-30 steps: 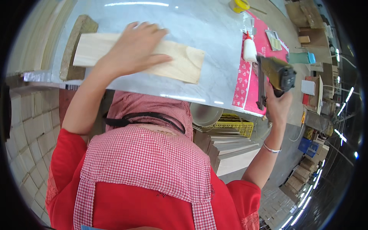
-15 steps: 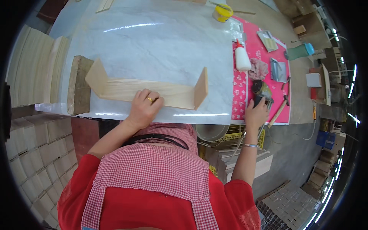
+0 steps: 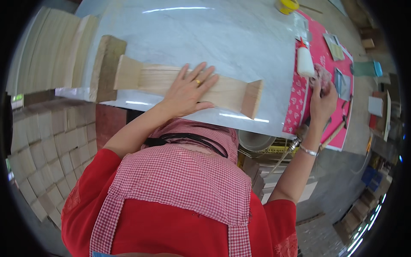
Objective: Assembling wooden boxes by applying glue to frames and securing boards with a pneumatic nail gun.
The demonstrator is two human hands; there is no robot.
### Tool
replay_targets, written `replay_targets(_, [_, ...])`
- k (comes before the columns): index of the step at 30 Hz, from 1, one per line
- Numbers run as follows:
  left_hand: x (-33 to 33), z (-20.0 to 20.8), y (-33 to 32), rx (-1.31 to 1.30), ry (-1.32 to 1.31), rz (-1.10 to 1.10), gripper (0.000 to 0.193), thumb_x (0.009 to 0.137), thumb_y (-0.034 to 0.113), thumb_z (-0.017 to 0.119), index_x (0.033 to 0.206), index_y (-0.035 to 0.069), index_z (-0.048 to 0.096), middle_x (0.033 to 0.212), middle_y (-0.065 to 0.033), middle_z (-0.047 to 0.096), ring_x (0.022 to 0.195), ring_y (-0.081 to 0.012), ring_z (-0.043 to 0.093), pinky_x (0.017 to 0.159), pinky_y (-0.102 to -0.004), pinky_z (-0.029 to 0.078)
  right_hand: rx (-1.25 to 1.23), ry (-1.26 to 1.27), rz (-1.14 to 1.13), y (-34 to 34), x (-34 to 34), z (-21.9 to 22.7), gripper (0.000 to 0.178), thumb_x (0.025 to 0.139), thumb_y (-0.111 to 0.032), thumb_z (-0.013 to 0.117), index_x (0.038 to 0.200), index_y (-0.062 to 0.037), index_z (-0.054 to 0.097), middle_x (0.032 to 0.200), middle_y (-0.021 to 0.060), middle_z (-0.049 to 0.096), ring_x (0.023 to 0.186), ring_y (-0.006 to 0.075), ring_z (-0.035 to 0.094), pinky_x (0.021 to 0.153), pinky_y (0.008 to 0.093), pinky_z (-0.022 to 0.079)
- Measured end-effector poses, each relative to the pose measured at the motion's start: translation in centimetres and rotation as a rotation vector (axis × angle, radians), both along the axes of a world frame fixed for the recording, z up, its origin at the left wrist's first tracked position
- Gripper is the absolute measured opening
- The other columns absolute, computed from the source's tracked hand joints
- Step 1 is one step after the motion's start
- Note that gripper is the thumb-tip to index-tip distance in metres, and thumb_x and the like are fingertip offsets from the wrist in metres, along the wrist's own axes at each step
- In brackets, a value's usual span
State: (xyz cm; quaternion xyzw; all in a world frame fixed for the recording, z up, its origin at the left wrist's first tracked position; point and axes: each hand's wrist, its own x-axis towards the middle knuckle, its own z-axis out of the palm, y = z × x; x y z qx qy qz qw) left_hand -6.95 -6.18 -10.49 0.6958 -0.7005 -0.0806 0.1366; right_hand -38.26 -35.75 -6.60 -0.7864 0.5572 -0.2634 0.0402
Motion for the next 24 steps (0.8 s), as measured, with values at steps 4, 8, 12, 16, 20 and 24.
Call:
replay_targets(4, [-0.1,-0.7,0.0,-0.048,-0.025,-0.008,0.079,0.089,0.058,0.056,0.151,0.013,0.036,0.159,-0.01,0.03,0.148,-0.0315,0.023,0.118,-0.0579,0.017,-0.12,0.194,0.0,-1.8,7.2,-2.8,0.06,0.081,-0.047,0.074,0.12,-0.0023,0.064,0.107,0.0219,0.067,0.098,0.0379,0.066,0.085,0.0441,0.052])
replay_targets(8, [-0.4,-1.3,0.3,-0.101,-0.005,0.021,0.08,0.09,0.059,0.054,0.152,0.012,0.035,0.16,-0.0106,0.028,0.149,-0.0319,0.021,0.119,-0.0582,0.015,0.028,0.249,-0.172,-3.5,8.5,-4.4,0.068,0.077,-0.051,0.078,0.12,0.0006,0.063,0.109,0.0212,0.068,0.1,0.0358,0.066,0.089,0.0428,0.052])
replay_targets(12, [-1.1,-1.3,1.0,-0.098,0.003,0.098,0.08,0.091,0.061,0.052,0.152,0.012,0.036,0.16,-0.0126,0.028,0.149,-0.0329,0.019,0.119,-0.0577,0.015,-0.089,-0.143,-0.091,-3.2,7.5,-2.1,0.065,0.078,-0.044,0.081,0.114,0.0058,0.061,0.107,0.0228,0.068,0.093,0.0283,0.068,0.081,0.0393,0.055])
replay_targets(16, [-1.2,-1.1,1.4,-0.099,0.013,0.104,0.08,0.09,0.063,0.052,0.151,0.013,0.037,0.16,-0.0146,0.028,0.149,-0.034,0.019,0.119,-0.0574,0.015,0.227,-0.787,0.073,2.8,8.1,4.2,0.056,0.082,-0.031,0.08,0.117,0.0058,0.056,0.102,0.021,0.066,0.085,0.0265,0.068,0.068,0.0363,0.057])
replay_targets(20, [-1.3,-1.6,1.4,-0.129,0.027,0.113,0.081,0.089,0.064,0.053,0.151,0.014,0.038,0.161,-0.0145,0.024,0.151,-0.0337,0.015,0.12,-0.0575,0.011,0.163,-1.05,0.349,11.1,12.2,6.5,0.053,0.088,-0.029,0.073,0.122,0.0068,0.054,0.098,0.0199,0.065,0.079,0.025,0.067,0.058,0.0291,0.055])
replay_targets(24, [-1.3,-2.1,1.2,-0.235,0.029,0.138,0.076,0.087,0.06,0.058,0.143,0.012,0.048,0.15,-0.0149,0.043,0.143,-0.0336,0.032,0.118,-0.0538,0.021,0.218,-0.679,0.75,18.7,17.1,5.1,0.055,0.086,-0.024,0.074,0.127,0.0039,0.051,0.116,0.015,0.059,0.092,0.0237,0.065,0.064,0.0288,0.056])
